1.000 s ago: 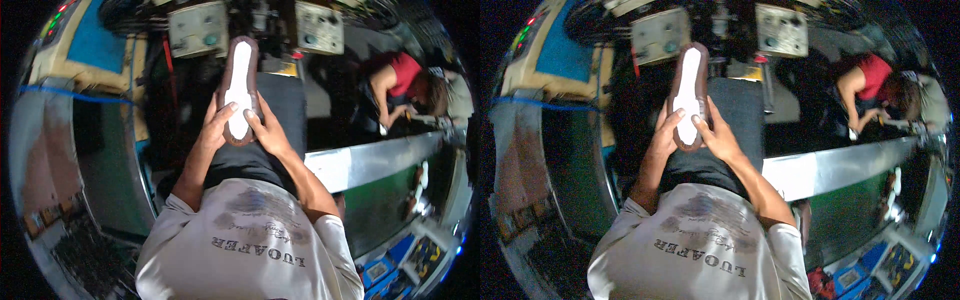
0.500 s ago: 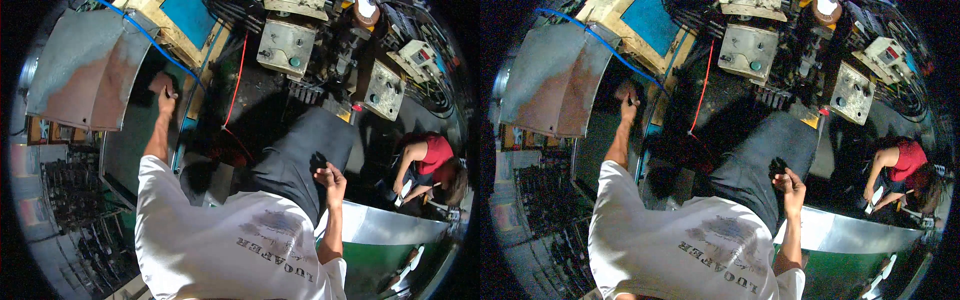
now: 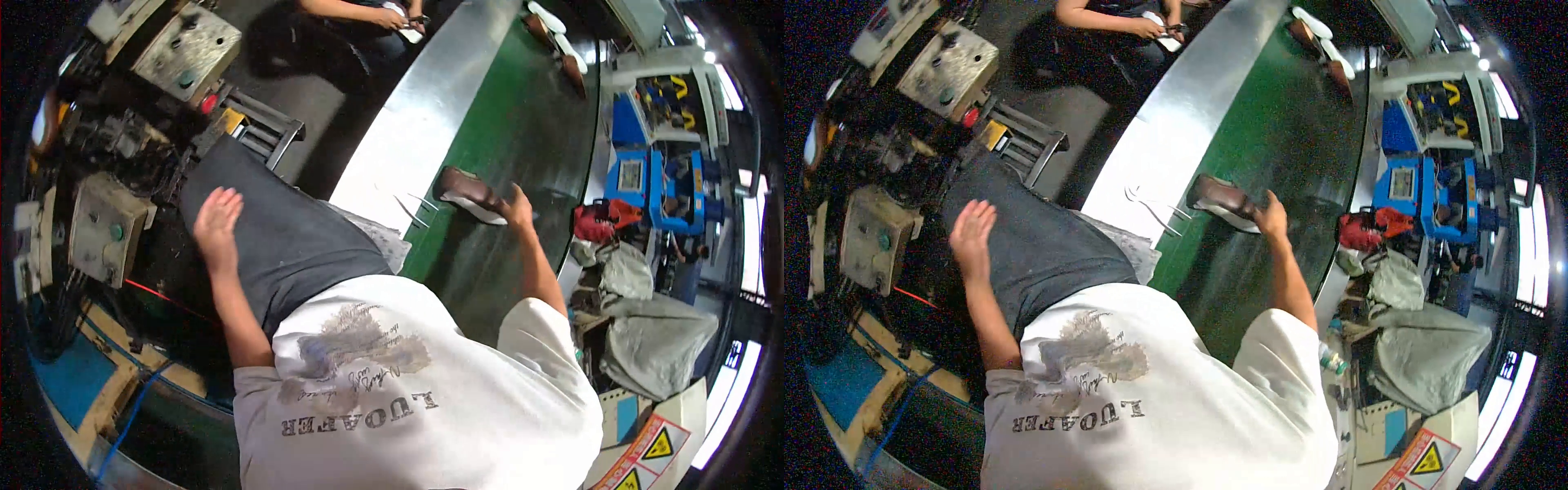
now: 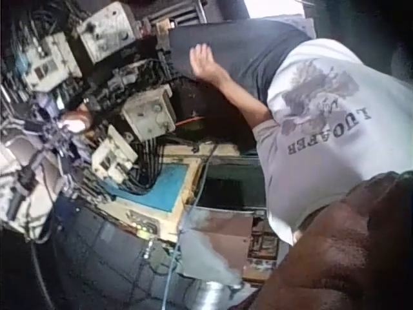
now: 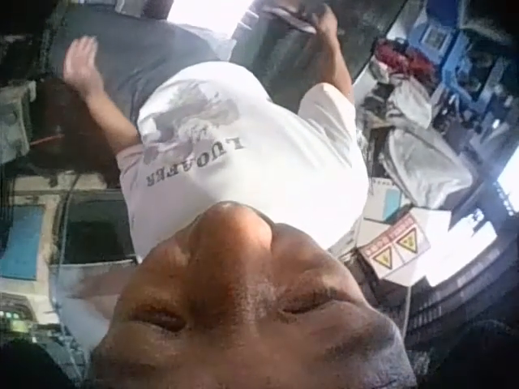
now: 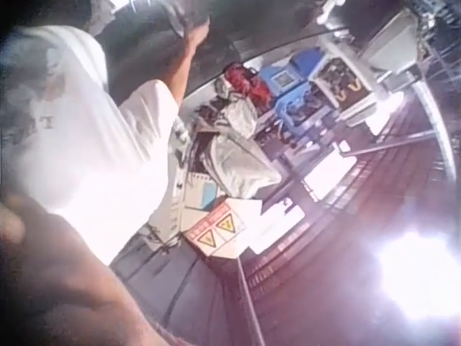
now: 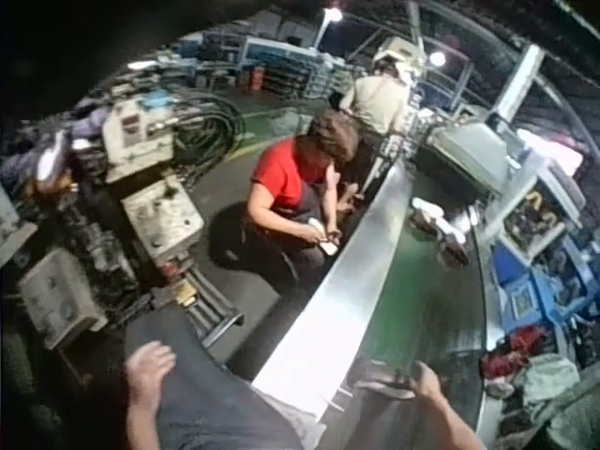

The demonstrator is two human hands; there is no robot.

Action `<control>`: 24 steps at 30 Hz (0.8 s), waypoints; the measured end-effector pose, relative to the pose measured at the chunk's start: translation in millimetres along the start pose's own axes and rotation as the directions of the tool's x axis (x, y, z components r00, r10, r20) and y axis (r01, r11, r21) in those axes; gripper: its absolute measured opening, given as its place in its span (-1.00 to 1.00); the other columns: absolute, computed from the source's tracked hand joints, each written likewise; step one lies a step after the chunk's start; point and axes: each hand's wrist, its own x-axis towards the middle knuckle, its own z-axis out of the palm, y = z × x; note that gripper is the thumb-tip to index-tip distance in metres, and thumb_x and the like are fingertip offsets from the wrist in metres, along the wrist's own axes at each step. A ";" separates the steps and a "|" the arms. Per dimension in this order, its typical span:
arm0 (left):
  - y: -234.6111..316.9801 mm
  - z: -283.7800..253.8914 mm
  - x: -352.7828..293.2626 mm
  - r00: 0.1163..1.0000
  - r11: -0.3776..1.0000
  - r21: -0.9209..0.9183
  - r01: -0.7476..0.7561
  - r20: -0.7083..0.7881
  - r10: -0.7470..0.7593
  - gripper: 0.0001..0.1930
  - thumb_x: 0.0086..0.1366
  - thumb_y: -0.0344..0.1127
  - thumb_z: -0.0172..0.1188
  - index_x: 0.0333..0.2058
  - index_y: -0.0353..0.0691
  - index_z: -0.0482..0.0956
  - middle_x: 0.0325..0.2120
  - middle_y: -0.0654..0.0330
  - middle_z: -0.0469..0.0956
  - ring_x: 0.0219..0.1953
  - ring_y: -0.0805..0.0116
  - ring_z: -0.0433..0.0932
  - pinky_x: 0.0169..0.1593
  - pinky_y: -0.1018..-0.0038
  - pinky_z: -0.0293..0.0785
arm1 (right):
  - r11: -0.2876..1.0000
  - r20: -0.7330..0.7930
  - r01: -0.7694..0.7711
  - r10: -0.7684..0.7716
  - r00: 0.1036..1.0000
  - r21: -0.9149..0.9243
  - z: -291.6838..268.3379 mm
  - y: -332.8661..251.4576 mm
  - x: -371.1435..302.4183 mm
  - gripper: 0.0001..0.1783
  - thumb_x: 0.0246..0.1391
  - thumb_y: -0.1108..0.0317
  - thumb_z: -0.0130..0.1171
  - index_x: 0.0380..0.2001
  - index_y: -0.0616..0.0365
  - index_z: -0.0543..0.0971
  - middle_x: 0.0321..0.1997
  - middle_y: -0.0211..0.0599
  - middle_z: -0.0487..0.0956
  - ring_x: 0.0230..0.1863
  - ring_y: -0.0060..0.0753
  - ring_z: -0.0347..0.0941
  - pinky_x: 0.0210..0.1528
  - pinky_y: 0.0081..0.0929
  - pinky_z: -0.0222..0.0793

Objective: Assembling shoe components and operating a lasting machine on a production line.

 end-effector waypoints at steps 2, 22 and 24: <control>-22.5 65.0 7.2 0.995 0.994 0.109 0.029 0.090 -0.039 -0.53 0.55 -0.33 0.11 0.28 -0.56 0.41 0.14 -0.14 0.60 0.14 0.09 0.64 0.25 0.29 0.55 | 0.992 0.071 -0.123 0.124 0.990 -0.023 -19.9 77.7 -6.9 -0.03 0.03 0.06 0.49 0.46 0.14 0.35 0.39 0.25 0.48 0.43 0.13 0.41 0.44 -0.10 0.35; -47.7 215.9 17.9 0.855 0.931 0.357 0.075 0.457 -0.244 -0.57 0.49 -0.36 0.19 0.27 -0.39 0.50 0.04 -0.04 0.65 -0.01 0.30 0.69 0.06 0.44 0.61 | 0.472 0.256 -0.319 0.194 0.947 0.822 82.3 -91.0 -30.0 0.04 0.17 -0.05 0.47 0.44 0.47 0.25 0.23 0.09 0.59 0.14 -0.20 0.57 0.22 -0.36 0.47; -42.8 238.7 23.8 0.835 0.927 0.371 -0.053 0.525 -0.163 -0.43 0.43 -0.34 0.30 0.35 -0.34 0.41 0.13 -0.09 0.58 0.07 0.24 0.65 0.12 0.38 0.58 | 0.465 0.246 -0.272 0.116 0.962 0.843 74.0 -133.3 -31.9 0.13 0.17 -0.05 0.47 0.47 0.55 0.16 0.26 0.16 0.56 0.17 -0.15 0.56 0.26 -0.32 0.45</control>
